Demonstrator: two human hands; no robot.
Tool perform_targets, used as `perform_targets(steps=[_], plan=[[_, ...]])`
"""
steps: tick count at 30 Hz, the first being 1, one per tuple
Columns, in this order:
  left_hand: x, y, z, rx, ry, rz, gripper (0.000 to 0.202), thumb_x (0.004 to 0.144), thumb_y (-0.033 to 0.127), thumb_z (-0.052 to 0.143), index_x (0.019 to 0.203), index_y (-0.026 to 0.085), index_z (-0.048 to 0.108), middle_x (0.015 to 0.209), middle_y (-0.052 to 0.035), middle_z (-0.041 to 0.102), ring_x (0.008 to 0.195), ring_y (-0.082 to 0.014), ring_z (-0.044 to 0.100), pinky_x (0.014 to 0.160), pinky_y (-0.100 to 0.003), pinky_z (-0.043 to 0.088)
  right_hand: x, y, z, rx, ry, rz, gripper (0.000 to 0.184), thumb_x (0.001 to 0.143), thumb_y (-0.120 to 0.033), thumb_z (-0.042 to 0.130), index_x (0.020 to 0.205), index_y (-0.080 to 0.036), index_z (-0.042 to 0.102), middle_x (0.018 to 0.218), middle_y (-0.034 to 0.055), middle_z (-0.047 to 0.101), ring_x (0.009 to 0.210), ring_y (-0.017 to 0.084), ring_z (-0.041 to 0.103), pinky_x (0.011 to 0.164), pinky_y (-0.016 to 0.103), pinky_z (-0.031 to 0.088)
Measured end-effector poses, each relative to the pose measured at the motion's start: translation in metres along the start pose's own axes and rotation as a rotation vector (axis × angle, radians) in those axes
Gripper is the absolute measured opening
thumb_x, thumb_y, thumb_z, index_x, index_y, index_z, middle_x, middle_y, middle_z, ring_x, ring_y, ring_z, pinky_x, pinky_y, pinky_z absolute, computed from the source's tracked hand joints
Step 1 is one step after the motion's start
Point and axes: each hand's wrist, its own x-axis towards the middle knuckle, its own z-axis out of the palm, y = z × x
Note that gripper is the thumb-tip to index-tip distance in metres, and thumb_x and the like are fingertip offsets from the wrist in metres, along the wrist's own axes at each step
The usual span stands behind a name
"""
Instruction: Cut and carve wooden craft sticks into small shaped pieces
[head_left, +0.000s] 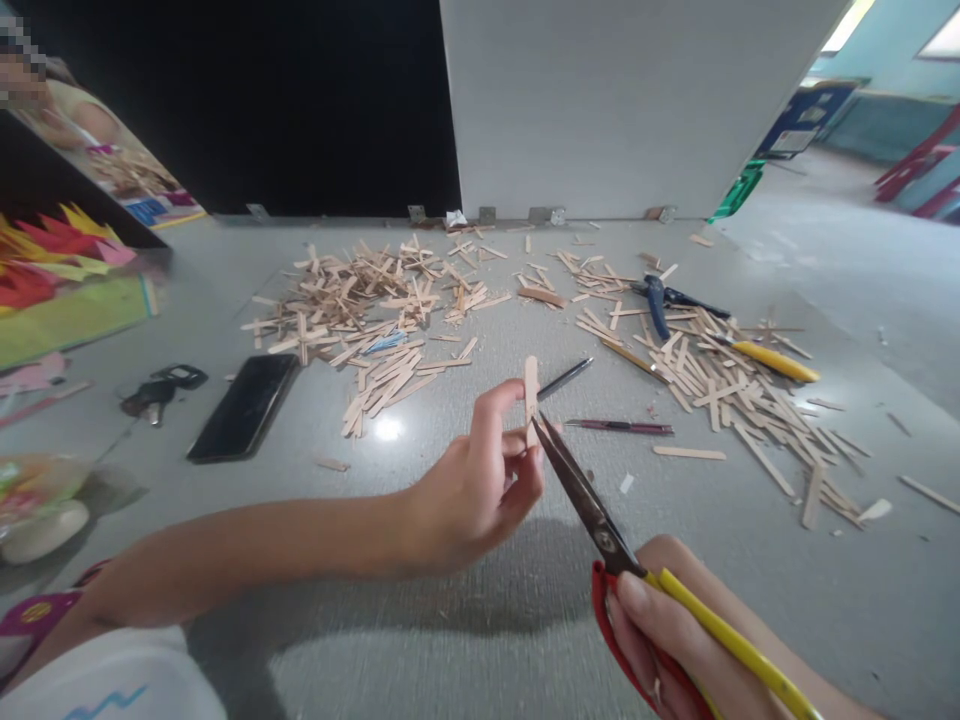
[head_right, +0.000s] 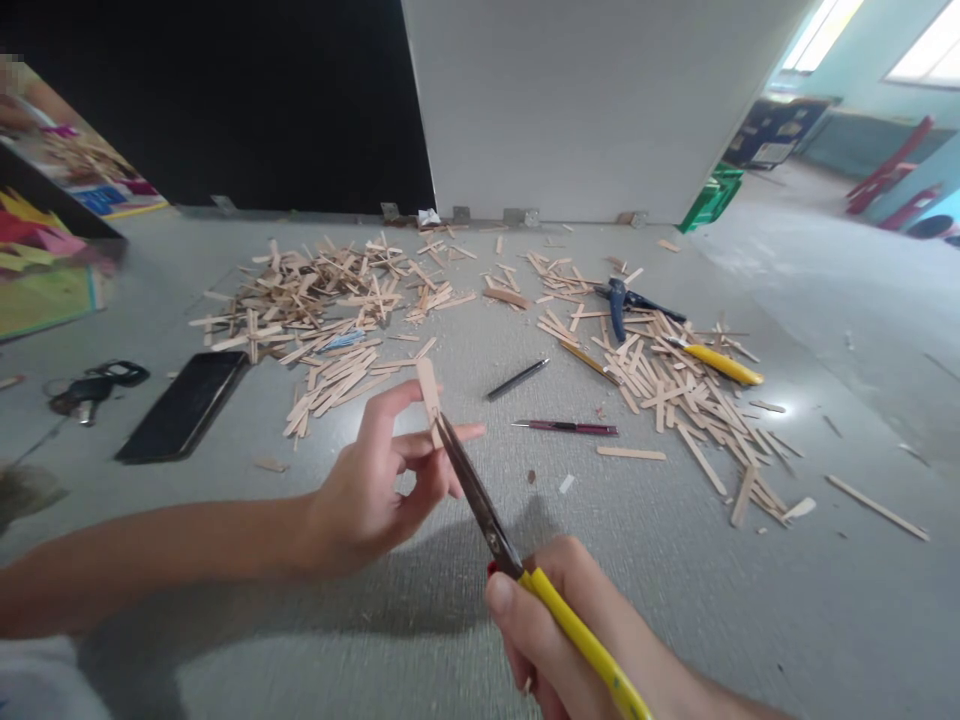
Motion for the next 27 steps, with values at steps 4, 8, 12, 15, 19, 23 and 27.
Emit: perform_targets(steps=[4,8,12,15,19,23,27], plan=[[0.002,0.007,-0.001,-0.142,-0.013,-0.076,0.051,0.107,0.035,0.057,0.148,0.02,0.03,0.072,0.0013,0.074,0.067,-0.0195,0.078,0.056,-0.025,0.056,-0.002,-0.003,-0.003,0.059,-0.055,-0.013,0.071,0.087,-0.096,0.05,0.078,-0.025,0.05,0.053,-0.0073,0.043,0.049,0.01,0.035,0.051,0.028,0.026],[0.002,0.006,-0.003,-0.137,-0.002,-0.075,0.058,0.105,0.034,0.062,0.151,0.019,0.03,0.069,0.0017,0.074,0.067,-0.0209,0.078,0.057,-0.027,0.056,-0.001,0.0,-0.007,0.086,-0.107,-0.094,0.068,0.091,-0.091,0.052,0.076,-0.024,0.051,0.06,-0.0049,0.045,0.052,0.01,0.037,0.051,0.027,0.028],[0.002,0.001,-0.002,-0.096,0.003,0.001,0.052,0.107,0.03,0.057,0.151,0.019,0.032,0.067,0.0013,0.073,0.07,-0.0226,0.08,0.054,-0.025,0.055,0.002,0.004,-0.01,0.073,-0.152,-0.086,0.067,0.095,-0.088,0.051,0.079,-0.023,0.055,0.06,-0.0047,0.046,0.051,0.01,0.038,0.049,0.024,0.03],[0.002,0.0,-0.002,-0.059,0.008,0.077,0.049,0.107,0.024,0.052,0.151,0.017,0.032,0.067,0.0017,0.072,0.068,-0.0217,0.08,0.054,-0.024,0.057,0.003,0.003,-0.011,0.061,-0.174,-0.116,0.068,0.095,-0.087,0.051,0.078,-0.022,0.056,0.062,-0.004,0.047,0.053,0.009,0.041,0.05,0.022,0.031],[0.003,0.0,-0.005,-0.006,-0.016,0.118,0.05,0.106,0.019,0.052,0.152,0.016,0.034,0.066,0.0023,0.072,0.066,-0.0196,0.079,0.055,-0.021,0.058,0.002,-0.002,-0.012,0.045,-0.159,-0.122,0.066,0.094,-0.086,0.055,0.077,-0.022,0.055,0.061,-0.0041,0.046,0.053,0.01,0.04,0.05,0.023,0.033],[0.003,0.001,-0.007,0.066,-0.023,0.137,0.05,0.108,0.02,0.05,0.156,0.018,0.035,0.068,0.0027,0.074,0.058,-0.016,0.076,0.055,-0.02,0.058,-0.001,-0.003,-0.014,0.052,-0.144,-0.126,0.069,0.089,-0.091,0.055,0.076,-0.023,0.059,0.062,-0.0012,0.049,0.054,0.013,0.043,0.049,0.027,0.034],[0.002,0.001,-0.007,0.058,-0.025,0.168,0.049,0.109,0.021,0.051,0.155,0.016,0.036,0.067,0.002,0.074,0.057,-0.0156,0.075,0.053,-0.019,0.057,-0.003,0.001,-0.01,0.026,-0.078,-0.143,0.069,0.089,-0.091,0.054,0.083,-0.023,0.058,0.067,-0.0011,0.053,0.056,0.012,0.043,0.048,0.025,0.036]])
